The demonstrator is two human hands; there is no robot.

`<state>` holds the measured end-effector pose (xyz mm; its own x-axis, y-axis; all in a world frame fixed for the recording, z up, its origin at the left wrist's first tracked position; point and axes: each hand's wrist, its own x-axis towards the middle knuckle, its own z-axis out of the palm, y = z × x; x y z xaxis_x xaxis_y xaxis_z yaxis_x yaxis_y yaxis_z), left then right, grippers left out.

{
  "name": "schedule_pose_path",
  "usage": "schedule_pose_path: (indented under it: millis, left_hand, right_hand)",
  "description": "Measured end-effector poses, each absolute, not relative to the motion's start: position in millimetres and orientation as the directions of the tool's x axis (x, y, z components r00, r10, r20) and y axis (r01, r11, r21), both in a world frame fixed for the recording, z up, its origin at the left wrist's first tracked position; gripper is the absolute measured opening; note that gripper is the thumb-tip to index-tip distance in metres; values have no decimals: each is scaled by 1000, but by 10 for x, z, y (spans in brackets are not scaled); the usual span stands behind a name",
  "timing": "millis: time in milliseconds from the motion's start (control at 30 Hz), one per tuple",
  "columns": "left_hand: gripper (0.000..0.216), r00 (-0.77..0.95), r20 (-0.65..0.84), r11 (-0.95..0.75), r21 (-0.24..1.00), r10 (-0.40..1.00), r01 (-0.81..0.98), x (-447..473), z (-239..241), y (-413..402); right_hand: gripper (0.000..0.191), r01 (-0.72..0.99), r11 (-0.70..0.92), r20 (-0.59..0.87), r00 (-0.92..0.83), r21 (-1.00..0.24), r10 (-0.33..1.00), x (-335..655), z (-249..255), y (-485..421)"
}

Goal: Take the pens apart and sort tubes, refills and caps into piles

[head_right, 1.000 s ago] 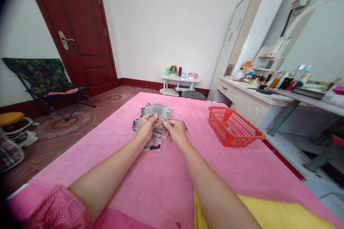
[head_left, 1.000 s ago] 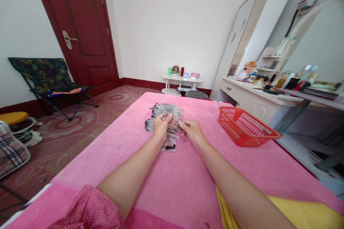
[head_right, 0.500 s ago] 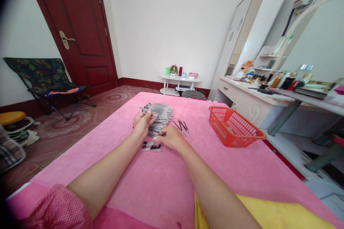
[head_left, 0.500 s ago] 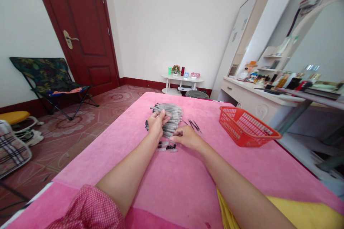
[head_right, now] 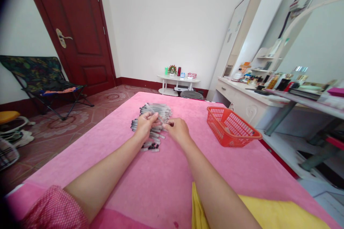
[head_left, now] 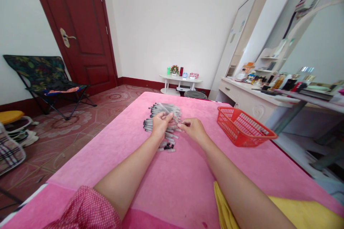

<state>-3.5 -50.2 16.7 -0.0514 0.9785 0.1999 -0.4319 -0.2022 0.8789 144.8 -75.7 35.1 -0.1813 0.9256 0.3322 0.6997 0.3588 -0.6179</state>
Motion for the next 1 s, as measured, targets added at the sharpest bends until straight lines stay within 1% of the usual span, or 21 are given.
schedule_pose_path:
  millis: [133,233,300,367,433,500,567,633,733,800,867,933,1000]
  left_hand:
    - [32,-212,152,-238,844,965,-481,-182,178,-397]
    - [30,-315,106,-262,820,943,-509,-293,170,-321]
    - [29,-341,90,-266,815,936,-515,-318,163,-303]
    - [30,-313,89,-249,818,945,-518,-287,163,-323]
    - [32,-238,96,-208,834,967,-512,-210,177,-381]
    - [34,-139,97,-154,856,986,-493,-105,204,-466]
    - [35,-36,104,-109,880,994,-462,2,237,-561]
    - [33,55,114,-82,912,992,-401,97,270,-650]
    - [30,138,188,-142,947,972,-289,202,313,-756]
    - [28,164,237,-195,952,958,-238,251,342,-813]
    - [26,190,252,-211,954,949,-212,283,372,-860]
    - [25,227,261,-214,954,938,-209,296,397,-889]
    - [29,250,280,-233,952,927,-201,285,404,-880]
  right_hand:
    - [22,785,320,156,-280,-530,947,1684,440,-758]
    - [17,803,278,11,-320,-528,947,1918,514,-763]
    - [17,826,226,-47,-291,-516,956,2051,553,-763]
    - [21,871,165,-54,-213,-462,976,2135,581,-757]
    - [26,908,118,6,-126,-401,992,2152,607,-749]
    - [27,909,127,112,-90,-397,990,2096,642,-746]
    - [27,862,214,236,-114,-460,965,1982,689,-756]
    - [27,778,334,361,-147,-533,921,1837,738,-784]
    - [27,696,450,500,-150,-560,853,1633,776,-857]
    - [23,693,487,546,-160,-531,822,1541,777,-905]
    - [17,708,499,561,-174,-500,810,1507,786,-937]
    - [14,743,456,560,-133,-490,817,1551,835,-953]
    - [17,811,347,569,-22,-471,822,1691,931,-963]
